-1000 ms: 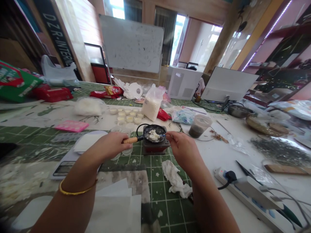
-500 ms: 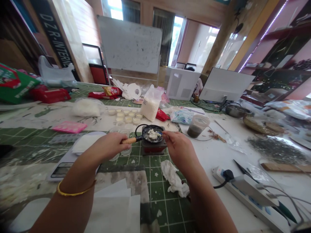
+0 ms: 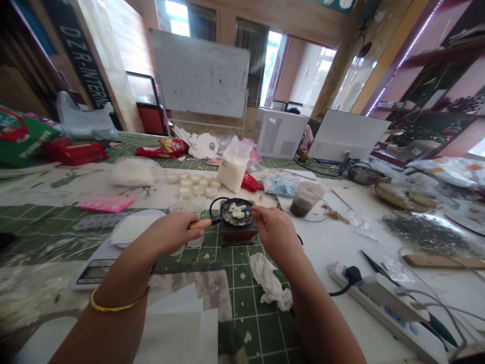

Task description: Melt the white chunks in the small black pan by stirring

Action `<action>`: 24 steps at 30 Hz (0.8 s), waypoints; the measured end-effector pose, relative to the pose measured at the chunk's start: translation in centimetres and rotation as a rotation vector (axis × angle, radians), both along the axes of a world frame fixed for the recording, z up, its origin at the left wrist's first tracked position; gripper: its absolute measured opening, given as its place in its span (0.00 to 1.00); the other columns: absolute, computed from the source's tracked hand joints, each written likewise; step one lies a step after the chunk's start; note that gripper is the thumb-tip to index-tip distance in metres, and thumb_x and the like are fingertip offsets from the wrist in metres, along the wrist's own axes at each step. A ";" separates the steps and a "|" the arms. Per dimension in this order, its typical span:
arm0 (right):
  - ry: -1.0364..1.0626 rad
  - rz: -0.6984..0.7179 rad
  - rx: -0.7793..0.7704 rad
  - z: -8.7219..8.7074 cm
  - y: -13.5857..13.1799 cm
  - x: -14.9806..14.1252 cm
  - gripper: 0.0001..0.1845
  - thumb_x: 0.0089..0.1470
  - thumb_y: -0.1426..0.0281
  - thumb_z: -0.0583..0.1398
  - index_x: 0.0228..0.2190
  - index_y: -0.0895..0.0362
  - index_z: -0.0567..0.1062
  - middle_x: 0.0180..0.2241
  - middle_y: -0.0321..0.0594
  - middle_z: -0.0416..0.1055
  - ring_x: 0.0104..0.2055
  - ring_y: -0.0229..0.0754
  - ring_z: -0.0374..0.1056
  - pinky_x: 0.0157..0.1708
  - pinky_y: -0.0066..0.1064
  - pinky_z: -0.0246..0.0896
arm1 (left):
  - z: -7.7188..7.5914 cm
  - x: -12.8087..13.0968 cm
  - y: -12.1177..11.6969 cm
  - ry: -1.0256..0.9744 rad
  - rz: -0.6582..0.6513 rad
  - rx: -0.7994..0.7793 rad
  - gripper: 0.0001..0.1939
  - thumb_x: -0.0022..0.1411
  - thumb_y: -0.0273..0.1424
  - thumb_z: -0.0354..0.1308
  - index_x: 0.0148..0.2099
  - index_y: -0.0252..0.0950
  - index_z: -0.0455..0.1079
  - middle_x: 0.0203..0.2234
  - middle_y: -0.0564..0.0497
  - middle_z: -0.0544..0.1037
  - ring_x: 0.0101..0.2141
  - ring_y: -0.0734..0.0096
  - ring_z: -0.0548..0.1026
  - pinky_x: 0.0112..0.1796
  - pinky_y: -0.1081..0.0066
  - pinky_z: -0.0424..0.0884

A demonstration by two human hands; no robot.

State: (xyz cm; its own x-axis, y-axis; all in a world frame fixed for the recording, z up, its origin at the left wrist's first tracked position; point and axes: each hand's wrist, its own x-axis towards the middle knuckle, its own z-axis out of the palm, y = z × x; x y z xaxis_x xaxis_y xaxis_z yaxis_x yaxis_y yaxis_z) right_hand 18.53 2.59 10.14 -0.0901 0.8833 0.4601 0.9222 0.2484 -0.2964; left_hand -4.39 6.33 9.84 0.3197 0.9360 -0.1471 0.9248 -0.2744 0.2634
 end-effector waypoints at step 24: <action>0.318 0.043 -0.074 -0.3 0.5 0.4 0.17 0.53 0.60 0.52 0.38 0.54 0.75 0.31 0.39 0.77 0.34 0.43 0.71 0.34 0.33 0.62 | 0.0 0.4 -0.2 0.020 -0.004 0.032 0.14 0.55 0.40 0.47 0.31 0.36 0.68 0.30 0.46 0.75 0.28 0.66 0.71 0.25 0.73 0.56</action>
